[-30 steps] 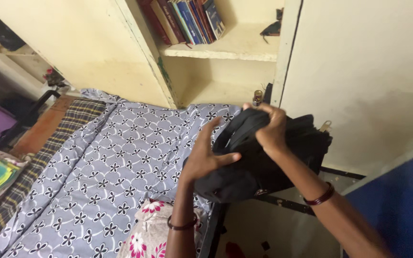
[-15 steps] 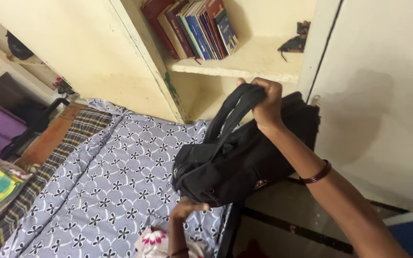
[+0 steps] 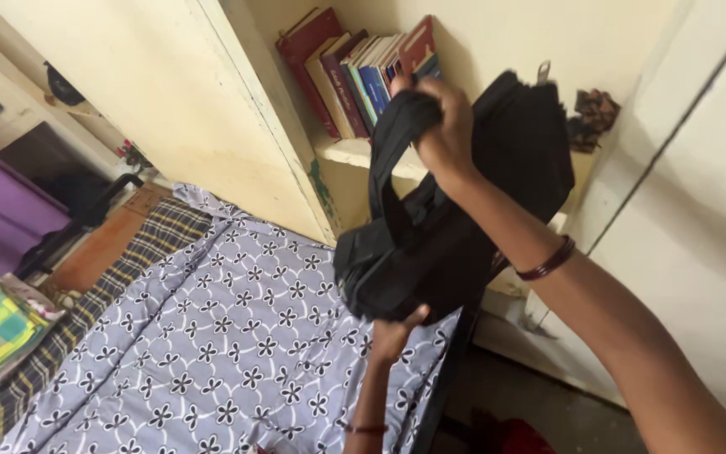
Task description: The person organizes items in a small room by closing a window, placing a bag on a shelf, and folding a blanket and a piece of cloth on a table.
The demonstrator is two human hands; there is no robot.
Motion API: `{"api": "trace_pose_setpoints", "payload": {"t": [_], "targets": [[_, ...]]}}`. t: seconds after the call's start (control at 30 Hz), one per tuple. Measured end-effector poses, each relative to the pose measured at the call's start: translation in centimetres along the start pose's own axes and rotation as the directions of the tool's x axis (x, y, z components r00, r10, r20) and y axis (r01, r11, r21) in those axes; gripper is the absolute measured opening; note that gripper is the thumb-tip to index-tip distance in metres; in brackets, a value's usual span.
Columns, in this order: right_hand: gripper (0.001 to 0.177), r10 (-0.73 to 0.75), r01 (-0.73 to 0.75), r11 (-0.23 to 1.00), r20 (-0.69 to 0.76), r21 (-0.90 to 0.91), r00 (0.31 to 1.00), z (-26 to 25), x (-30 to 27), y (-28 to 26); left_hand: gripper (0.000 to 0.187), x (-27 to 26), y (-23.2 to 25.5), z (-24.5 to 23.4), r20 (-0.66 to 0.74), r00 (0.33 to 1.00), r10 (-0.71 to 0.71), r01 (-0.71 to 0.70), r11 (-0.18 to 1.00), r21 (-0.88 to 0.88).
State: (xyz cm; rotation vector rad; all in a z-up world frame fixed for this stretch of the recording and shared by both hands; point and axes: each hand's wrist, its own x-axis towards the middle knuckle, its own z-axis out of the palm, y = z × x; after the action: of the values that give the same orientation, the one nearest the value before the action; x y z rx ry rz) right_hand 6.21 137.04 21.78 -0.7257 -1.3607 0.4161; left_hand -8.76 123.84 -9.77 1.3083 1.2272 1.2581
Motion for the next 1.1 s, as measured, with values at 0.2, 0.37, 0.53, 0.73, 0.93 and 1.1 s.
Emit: {"api": "trace_pose_setpoints", "payload": {"t": [0.2, 0.37, 0.53, 0.73, 0.93, 1.1], "targets": [[0.025, -0.130, 0.119, 0.963, -0.030, -0.244, 0.991, -1.3, 9.7, 7.8, 0.048, 11.5, 3.9, 7.6, 0.004, 1.000, -0.008, 0.008, 0.998, -0.059], [0.021, 0.132, -0.118, 0.990, 0.215, -0.078, 0.968, -5.4, 15.6, 14.3, 0.066, 18.6, 5.6, 14.1, -0.192, 0.968, 0.160, -0.162, 0.987, 0.007], [0.049, 0.156, -0.124, 0.915, 0.053, -0.384, 0.986, -11.2, 14.9, 21.2, 0.095, 24.3, 8.0, 15.9, -0.318, 0.903, 0.288, -0.124, 0.885, 0.449], [0.061, 0.264, -0.461, 0.566, -0.380, -0.683, 0.887, -15.2, 6.2, 35.2, 0.095, 24.3, 10.2, 14.1, -0.271, 0.930, 0.247, -0.074, 0.851, 0.520], [0.072, 0.603, -0.672, 0.737, -0.527, 0.079, 0.599, -15.4, -1.1, 43.7, 0.075, 23.1, 12.7, 13.8, -0.263, 0.900, 0.348, -0.175, 0.840, 0.513], [0.069, 0.600, -0.750, 0.661, -0.609, 0.013, 0.518, -11.6, -0.7, 40.0, 0.058, 25.4, 11.8, 12.2, -0.223, 0.941, 0.253, -0.081, 0.813, 0.577]]}}
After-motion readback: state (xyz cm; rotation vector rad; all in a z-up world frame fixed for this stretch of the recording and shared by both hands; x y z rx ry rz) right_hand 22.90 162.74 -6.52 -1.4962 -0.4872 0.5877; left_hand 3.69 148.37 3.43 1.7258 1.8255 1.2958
